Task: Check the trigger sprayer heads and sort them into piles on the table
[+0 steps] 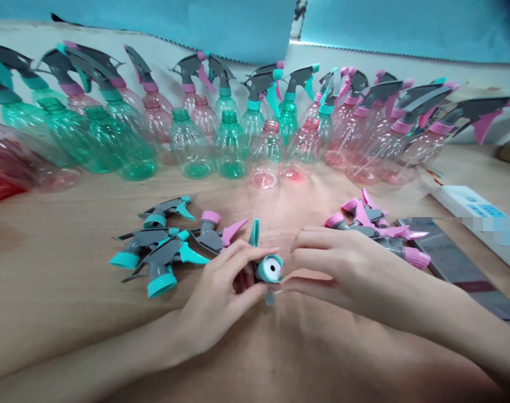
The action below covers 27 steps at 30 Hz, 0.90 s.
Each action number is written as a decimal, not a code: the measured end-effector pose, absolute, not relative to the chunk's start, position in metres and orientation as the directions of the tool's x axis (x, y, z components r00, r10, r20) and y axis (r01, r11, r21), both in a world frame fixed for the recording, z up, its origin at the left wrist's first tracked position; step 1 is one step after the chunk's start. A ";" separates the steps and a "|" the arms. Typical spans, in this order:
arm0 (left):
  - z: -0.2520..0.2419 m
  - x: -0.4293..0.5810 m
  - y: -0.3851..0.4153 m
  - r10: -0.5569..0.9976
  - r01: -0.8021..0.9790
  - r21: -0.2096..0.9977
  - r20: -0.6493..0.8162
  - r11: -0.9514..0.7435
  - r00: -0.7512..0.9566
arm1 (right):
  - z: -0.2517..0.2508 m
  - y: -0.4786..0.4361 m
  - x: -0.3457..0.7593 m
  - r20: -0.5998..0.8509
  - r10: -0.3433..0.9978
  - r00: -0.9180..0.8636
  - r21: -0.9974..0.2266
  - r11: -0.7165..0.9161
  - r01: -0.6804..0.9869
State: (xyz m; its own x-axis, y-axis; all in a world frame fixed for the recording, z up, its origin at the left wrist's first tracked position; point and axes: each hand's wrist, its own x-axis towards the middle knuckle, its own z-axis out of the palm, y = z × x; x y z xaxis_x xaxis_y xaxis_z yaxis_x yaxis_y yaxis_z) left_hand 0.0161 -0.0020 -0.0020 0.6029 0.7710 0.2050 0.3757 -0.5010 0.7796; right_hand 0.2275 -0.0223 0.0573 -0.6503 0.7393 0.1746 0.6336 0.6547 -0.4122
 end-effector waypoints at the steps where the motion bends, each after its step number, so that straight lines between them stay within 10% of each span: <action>1: -0.002 0.016 -0.002 0.770 0.375 0.780 0.205 -0.501 0.604 | 0.057 -0.022 0.228 0.156 0.744 -0.650 -0.435 0.642 0.631; 27: -0.003 0.013 -0.003 0.705 0.295 0.723 0.358 -0.624 0.612 | 0.048 -0.019 0.222 0.222 0.754 -0.618 -0.448 0.642 0.623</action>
State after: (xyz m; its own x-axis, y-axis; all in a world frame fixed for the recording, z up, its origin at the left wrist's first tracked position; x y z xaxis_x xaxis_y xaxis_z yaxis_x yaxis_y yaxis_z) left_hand 0.0130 -0.0028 -0.0034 0.6120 0.7050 0.3583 0.2953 -0.6241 0.7234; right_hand 0.2216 -0.0192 0.0481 -0.6176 0.7544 0.2223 0.6228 0.6417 -0.4476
